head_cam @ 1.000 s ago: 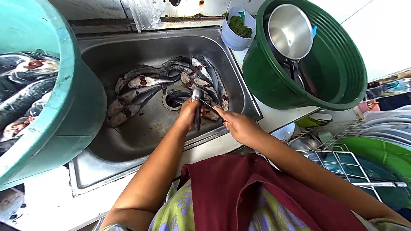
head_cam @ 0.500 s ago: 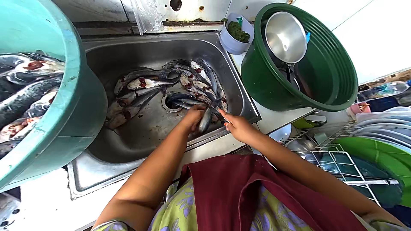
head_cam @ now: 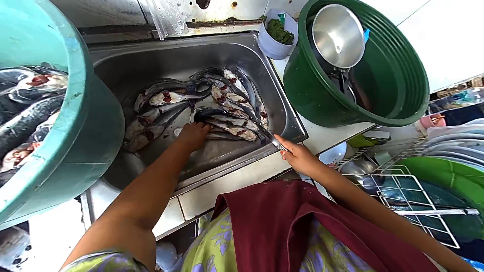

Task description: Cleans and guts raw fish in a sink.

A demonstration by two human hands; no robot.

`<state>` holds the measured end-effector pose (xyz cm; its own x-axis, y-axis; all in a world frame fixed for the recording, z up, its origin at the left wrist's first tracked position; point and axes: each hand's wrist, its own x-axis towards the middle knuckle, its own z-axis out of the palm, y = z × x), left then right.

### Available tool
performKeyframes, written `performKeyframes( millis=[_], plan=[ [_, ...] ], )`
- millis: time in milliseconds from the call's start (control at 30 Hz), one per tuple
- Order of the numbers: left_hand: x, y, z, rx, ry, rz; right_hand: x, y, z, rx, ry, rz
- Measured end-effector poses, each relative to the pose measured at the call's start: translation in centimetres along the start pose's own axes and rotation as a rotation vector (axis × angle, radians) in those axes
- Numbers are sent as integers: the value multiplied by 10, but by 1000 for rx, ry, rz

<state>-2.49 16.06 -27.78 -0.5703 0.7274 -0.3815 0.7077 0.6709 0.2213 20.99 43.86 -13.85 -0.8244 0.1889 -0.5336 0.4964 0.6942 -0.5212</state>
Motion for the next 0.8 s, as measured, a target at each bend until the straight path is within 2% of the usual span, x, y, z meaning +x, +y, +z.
performKeyframes(
  millis=[100,200,367,567,633,733,800],
  plan=[
    [3,2,5,-67,20,-43,-2,1,-2,-1,-4,-23],
    [-10,-12,4,-48,83,-90,-4,4,-6,8,18,-37],
    [-40,-14,-3,28,-90,-325,-8,16,-3,40,26,-36],
    [-66,4,-6,-178,-182,-646,-14,24,-1,58,23,-38],
    [-69,1,-4,-177,-215,-680,-13,23,-2,68,41,-39],
    [-68,-7,-9,-183,-244,-639,-12,23,-2,82,38,-37],
    [-63,-14,-12,-338,-227,-586,-12,22,-1,93,30,-40]
  ],
)
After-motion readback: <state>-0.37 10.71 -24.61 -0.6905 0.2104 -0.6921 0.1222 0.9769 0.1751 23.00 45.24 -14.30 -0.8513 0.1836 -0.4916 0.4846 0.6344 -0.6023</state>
